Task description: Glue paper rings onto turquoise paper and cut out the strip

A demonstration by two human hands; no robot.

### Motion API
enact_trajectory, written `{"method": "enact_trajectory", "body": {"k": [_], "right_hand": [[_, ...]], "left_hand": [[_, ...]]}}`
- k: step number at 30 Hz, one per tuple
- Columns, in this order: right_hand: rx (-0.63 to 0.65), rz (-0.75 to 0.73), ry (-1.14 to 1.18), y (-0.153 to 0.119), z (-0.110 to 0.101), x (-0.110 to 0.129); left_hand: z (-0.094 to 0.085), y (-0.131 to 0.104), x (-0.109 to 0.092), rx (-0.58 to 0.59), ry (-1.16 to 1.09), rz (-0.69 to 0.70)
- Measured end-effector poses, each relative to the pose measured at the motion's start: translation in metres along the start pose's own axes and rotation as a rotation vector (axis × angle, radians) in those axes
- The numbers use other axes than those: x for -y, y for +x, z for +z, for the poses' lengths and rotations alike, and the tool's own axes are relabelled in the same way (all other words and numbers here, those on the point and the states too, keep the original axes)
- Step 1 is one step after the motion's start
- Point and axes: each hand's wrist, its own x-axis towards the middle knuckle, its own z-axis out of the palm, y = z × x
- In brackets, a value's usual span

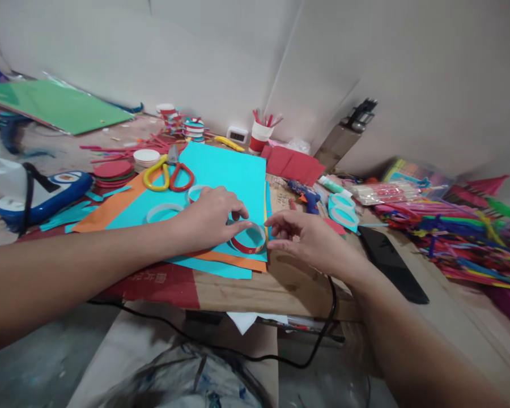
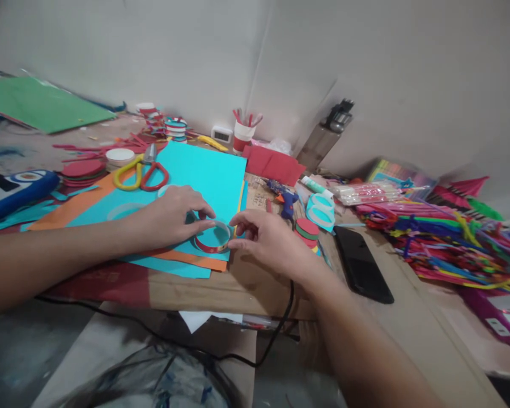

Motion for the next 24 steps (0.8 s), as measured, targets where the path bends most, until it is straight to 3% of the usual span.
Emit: {"method": "enact_trajectory", "body": {"k": [6,24], "right_hand": [[-0.003,0.068,-0.022,0.0,0.005,0.001],[0.011,0.061,-0.073,-0.001,0.011,0.001]], "left_hand": [[0.003,0.002,0.001,0.021,0.031,-0.018],[0.01,0.001,0.004,0.008,0.013,0.003]]}}
